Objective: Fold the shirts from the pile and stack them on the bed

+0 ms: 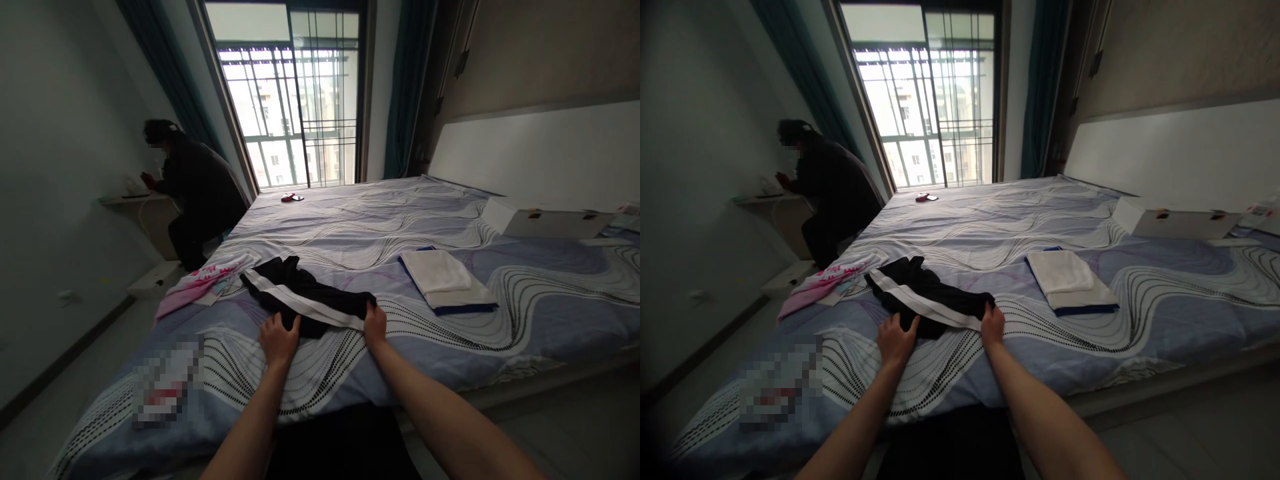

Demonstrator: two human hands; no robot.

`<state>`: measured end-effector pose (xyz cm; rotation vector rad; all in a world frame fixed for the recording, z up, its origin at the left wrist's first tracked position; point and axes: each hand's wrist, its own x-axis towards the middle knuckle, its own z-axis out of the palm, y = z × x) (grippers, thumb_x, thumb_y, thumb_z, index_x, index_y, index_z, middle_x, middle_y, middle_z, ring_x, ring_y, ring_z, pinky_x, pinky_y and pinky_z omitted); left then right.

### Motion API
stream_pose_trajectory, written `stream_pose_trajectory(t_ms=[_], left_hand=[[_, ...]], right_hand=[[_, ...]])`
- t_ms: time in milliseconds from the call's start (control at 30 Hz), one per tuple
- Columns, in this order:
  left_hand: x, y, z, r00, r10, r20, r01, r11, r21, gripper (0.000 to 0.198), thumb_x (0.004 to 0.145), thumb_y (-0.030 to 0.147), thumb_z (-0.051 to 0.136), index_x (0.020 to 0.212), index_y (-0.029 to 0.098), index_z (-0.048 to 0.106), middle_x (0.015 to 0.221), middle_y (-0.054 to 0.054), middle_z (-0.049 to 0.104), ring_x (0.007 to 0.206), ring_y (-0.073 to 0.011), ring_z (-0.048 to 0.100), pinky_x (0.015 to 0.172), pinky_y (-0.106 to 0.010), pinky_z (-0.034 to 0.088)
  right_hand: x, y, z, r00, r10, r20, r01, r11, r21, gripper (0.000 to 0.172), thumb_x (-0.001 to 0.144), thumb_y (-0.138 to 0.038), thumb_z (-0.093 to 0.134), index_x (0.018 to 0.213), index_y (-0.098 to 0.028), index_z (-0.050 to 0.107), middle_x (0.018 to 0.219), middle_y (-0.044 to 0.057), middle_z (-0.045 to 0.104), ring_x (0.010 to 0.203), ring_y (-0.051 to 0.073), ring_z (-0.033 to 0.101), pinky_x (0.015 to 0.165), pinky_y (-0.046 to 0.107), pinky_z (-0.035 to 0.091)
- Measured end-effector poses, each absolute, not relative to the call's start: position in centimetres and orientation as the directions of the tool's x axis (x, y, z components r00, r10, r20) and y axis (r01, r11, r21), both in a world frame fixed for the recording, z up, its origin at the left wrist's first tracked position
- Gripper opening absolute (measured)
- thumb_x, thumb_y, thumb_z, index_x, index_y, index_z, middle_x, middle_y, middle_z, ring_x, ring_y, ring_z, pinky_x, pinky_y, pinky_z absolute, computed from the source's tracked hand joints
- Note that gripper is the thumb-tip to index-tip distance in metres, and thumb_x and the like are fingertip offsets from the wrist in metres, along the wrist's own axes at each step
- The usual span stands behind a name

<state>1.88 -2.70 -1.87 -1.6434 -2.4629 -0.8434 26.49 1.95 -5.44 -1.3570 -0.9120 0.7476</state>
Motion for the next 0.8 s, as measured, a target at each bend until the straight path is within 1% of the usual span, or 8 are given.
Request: stream_pose_trajectory(t_ms=[133,267,333,433,533,633,733,800], left_hand=[[2.0,-3.2,-2.1,-0.205,0.919,0.336,0.914,0.057,0.402,0.033,0.094,0.044,0.044,0.09,0.02,0.067,0.099,-0.012,0.069,0.104,-0.0307,0.057,0.092,-0.045,0.044],[3.4,-5.3,-2.5,-0.068,0.943,0.325,0.907,-0.078,0.415,0.036,0.096,0.041,0.042,0.069,0.024,0.059,0.076,-0.006,0.064,0.082,-0.0212,0.06,0.078,-0.034,0.046],[5.3,-7.3,-2.9,-0.012,0.948,0.318,0.895,-0.131,0.426,0.039,0.096,0.043,0.042,0.065,0.024,0.056,0.072,-0.005,0.062,0.075,-0.0195,0.06,0.072,-0.032,0.044],[9.3,-11.2,-3.9,0.094,0.957,0.274,0.842,-0.223,0.491,0.041,0.096,0.044,0.043,0.061,0.025,0.054,0.064,-0.005,0.061,0.068,-0.0197,0.059,0.066,-0.033,0.042],[12.5,-14.6,-4.4,0.195,0.952,0.236,0.74,-0.3,0.602,0.036,0.095,0.042,0.047,0.065,0.025,0.058,0.065,-0.005,0.063,0.067,-0.0198,0.059,0.065,-0.033,0.042],[12.0,-15.8,-3.3,0.181,0.94,0.29,0.63,-0.337,0.7,0.028,0.095,0.038,0.046,0.078,0.026,0.065,0.077,-0.005,0.067,0.074,-0.0197,0.062,0.07,-0.032,0.047],[7.5,-14.4,-1.8,-0.079,0.883,0.462,0.704,-0.279,0.653,0.027,0.095,0.031,0.042,0.101,0.024,0.068,0.103,-0.01,0.066,0.1,-0.0234,0.062,0.092,-0.037,0.049],[3.5,-12.8,-1.3,-0.29,0.783,0.55,0.831,-0.079,0.55,0.036,0.091,0.026,0.045,0.121,0.021,0.064,0.125,-0.016,0.057,0.12,-0.0294,0.053,0.108,-0.046,0.04]], right_hand=[[27.9,3.2,-5.9,0.544,0.839,0.018,-0.139,0.111,-0.984,0.058,0.088,-0.064,0.032,0.098,-0.019,0.067,0.085,0.009,0.072,0.083,0.024,0.069,0.076,0.037,0.057],[28.1,2.4,-5.3,0.501,0.864,0.042,-0.186,0.155,-0.97,0.065,0.088,-0.065,0.035,0.126,-0.017,0.057,0.106,0.01,0.071,0.094,0.023,0.07,0.083,0.037,0.058],[27.9,1.1,-4.6,0.402,0.899,0.172,-0.025,0.199,-0.98,0.071,0.087,-0.06,0.043,0.144,-0.017,0.043,0.128,0.012,0.064,0.114,0.024,0.064,0.095,0.038,0.052],[27.3,-1.2,-3.8,0.0,0.932,0.363,0.378,0.336,-0.863,0.085,0.081,-0.05,0.058,0.156,-0.022,0.028,0.146,0.01,0.052,0.134,0.026,0.049,0.109,0.041,0.041],[26.7,-2.8,-3.5,-0.291,0.891,0.347,0.591,0.453,-0.667,0.078,0.076,-0.036,0.066,0.15,-0.028,0.043,0.13,0.007,0.063,0.123,0.027,0.056,0.107,0.041,0.041],[26.7,-3.6,-3.8,-0.264,0.905,0.335,0.657,0.423,-0.624,0.043,0.081,-0.027,0.061,0.124,-0.027,0.067,0.111,0.005,0.07,0.108,0.023,0.063,0.1,0.037,0.044],[27.3,-4.2,-4.1,-0.194,0.913,0.359,0.58,0.401,-0.709,0.026,0.085,-0.024,0.055,0.104,-0.025,0.073,0.104,0.004,0.074,0.103,0.021,0.066,0.097,0.034,0.046],[27.8,-4.6,-4.1,-0.132,0.923,0.361,0.492,0.377,-0.785,0.023,0.086,-0.027,0.053,0.1,-0.025,0.072,0.102,0.003,0.074,0.099,0.021,0.067,0.094,0.034,0.048]])
